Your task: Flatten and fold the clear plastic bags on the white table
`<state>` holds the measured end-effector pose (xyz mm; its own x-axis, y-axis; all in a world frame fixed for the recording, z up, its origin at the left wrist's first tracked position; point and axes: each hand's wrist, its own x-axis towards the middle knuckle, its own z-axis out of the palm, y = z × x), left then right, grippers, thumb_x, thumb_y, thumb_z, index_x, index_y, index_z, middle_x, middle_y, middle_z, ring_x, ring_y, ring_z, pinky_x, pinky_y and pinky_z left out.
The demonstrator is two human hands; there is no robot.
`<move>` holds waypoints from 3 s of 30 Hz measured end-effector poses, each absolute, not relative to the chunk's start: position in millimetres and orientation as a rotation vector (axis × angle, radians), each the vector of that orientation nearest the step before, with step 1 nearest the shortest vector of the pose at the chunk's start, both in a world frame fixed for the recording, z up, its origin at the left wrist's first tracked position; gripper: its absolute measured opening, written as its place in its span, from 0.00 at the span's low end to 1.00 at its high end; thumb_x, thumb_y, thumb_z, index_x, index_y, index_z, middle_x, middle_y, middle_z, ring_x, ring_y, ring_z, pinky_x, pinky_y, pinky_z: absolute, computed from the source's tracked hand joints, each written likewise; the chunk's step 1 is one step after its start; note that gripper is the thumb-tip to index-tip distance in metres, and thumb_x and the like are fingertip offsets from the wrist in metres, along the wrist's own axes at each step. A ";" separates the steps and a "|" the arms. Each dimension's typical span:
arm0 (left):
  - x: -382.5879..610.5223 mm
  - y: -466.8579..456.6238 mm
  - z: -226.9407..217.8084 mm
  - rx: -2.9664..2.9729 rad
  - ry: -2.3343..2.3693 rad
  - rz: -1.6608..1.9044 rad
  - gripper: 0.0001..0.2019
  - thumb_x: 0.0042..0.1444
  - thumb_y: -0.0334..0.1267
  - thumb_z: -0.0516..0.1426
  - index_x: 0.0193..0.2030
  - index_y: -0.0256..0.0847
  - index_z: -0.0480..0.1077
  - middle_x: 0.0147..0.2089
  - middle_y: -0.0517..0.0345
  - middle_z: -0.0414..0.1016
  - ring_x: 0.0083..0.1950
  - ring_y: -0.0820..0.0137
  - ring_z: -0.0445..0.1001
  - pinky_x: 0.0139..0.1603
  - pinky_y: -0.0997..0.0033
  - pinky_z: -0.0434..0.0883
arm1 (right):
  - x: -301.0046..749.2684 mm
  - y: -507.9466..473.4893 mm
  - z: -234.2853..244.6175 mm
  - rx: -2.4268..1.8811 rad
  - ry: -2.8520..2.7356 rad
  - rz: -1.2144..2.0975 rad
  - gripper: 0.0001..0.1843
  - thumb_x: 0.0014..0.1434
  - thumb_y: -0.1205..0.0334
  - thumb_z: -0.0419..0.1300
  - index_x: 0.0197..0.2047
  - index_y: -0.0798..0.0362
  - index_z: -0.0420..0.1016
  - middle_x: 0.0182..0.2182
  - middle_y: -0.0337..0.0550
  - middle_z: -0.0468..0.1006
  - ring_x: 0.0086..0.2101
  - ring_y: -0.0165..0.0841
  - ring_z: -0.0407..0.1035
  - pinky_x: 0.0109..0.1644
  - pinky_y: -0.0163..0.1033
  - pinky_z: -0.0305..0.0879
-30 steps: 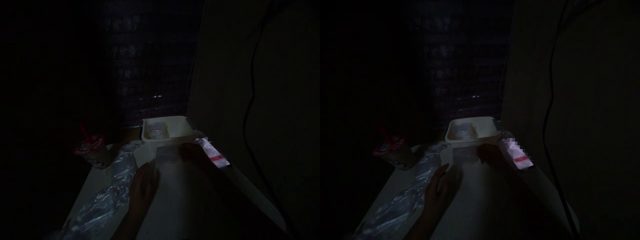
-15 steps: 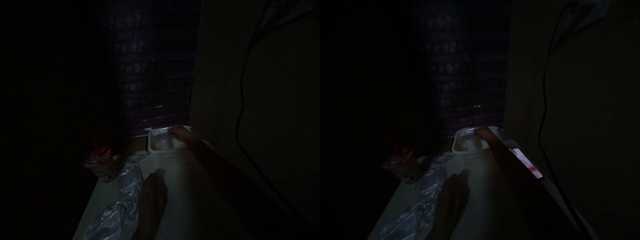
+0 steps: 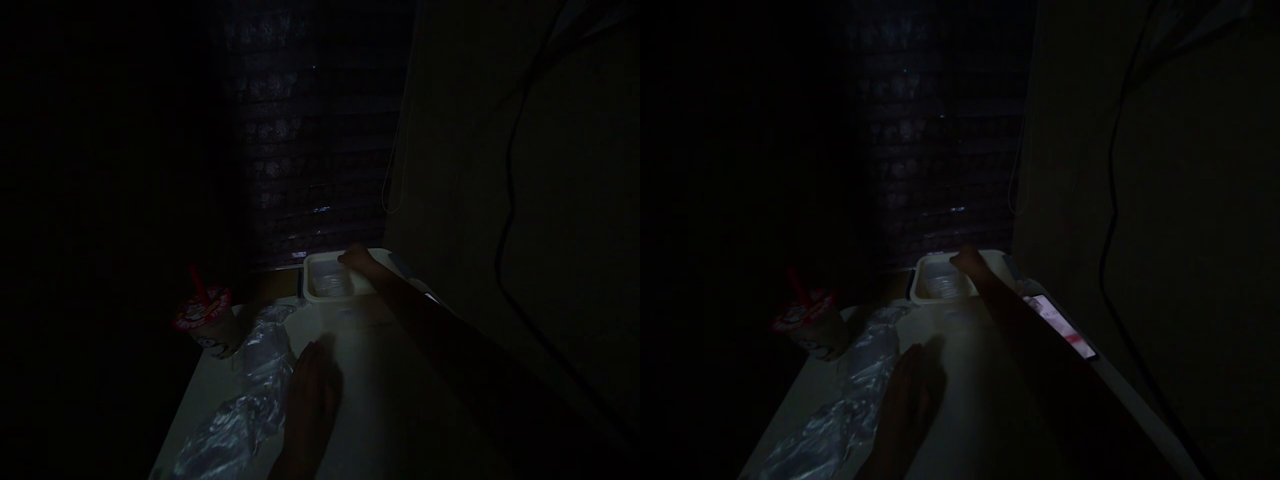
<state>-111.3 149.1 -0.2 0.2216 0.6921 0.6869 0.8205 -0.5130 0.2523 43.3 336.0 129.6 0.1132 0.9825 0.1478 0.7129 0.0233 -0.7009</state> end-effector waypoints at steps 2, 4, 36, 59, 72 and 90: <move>-112.0 149.6 -2.7 -2.331 -1.460 -1.153 0.22 0.53 0.31 0.44 0.56 0.39 0.51 0.55 0.50 0.60 0.56 0.63 0.57 0.50 0.60 0.63 | 46.0 333.9 129.8 -1.704 -1.674 0.433 0.04 0.40 0.70 0.55 0.17 0.58 0.68 0.15 0.40 0.68 0.23 0.30 0.65 0.24 0.32 0.56; -112.0 149.4 -1.9 -2.342 -1.468 -1.144 0.21 0.53 0.31 0.44 0.55 0.39 0.52 0.54 0.50 0.60 0.56 0.63 0.57 0.50 0.60 0.62 | 46.7 327.0 132.5 -1.640 -1.688 0.347 0.06 0.42 0.70 0.53 0.22 0.58 0.71 0.21 0.43 0.72 0.27 0.32 0.66 0.28 0.33 0.58; -137.1 140.4 30.0 -2.303 -1.911 -0.432 0.13 0.48 0.32 0.48 0.40 0.42 0.67 0.34 0.53 0.73 0.35 0.65 0.69 0.35 0.68 0.62 | 59.8 183.6 6.3 -1.122 -2.031 0.269 0.12 0.48 0.72 0.49 0.31 0.53 0.71 0.27 0.42 0.74 0.29 0.30 0.67 0.34 0.35 0.62; -106.7 177.3 28.8 -2.699 -2.281 -1.839 0.05 0.37 0.35 0.55 0.17 0.37 0.66 0.17 0.64 0.65 0.20 0.76 0.63 0.23 0.77 0.60 | 66.2 189.1 8.0 -1.040 -1.907 0.824 0.07 0.47 0.65 0.53 0.29 0.55 0.71 0.23 0.38 0.71 0.24 0.26 0.63 0.27 0.30 0.59; -96.8 182.2 24.0 -2.220 -2.156 -2.986 0.08 0.38 0.37 0.52 0.29 0.39 0.63 0.24 0.63 0.67 0.23 0.76 0.66 0.26 0.75 0.62 | 64.4 187.7 9.7 -1.048 -2.268 0.394 0.13 0.43 0.67 0.57 0.35 0.50 0.71 0.31 0.40 0.71 0.33 0.30 0.64 0.36 0.34 0.59; -108.7 175.8 25.6 -2.908 -1.821 -1.819 0.16 0.31 0.36 0.62 0.33 0.43 0.71 0.42 0.55 0.71 0.45 0.64 0.65 0.48 0.64 0.58 | 91.3 202.4 12.2 -1.241 -1.916 0.541 0.08 0.48 0.66 0.52 0.20 0.54 0.69 0.20 0.38 0.68 0.25 0.28 0.63 0.30 0.33 0.58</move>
<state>-108.7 175.8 25.6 0.2367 0.9265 0.2924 0.2939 -0.3551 0.8874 91.3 202.4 12.2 -0.2243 0.8992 0.3758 0.5696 0.4339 -0.6981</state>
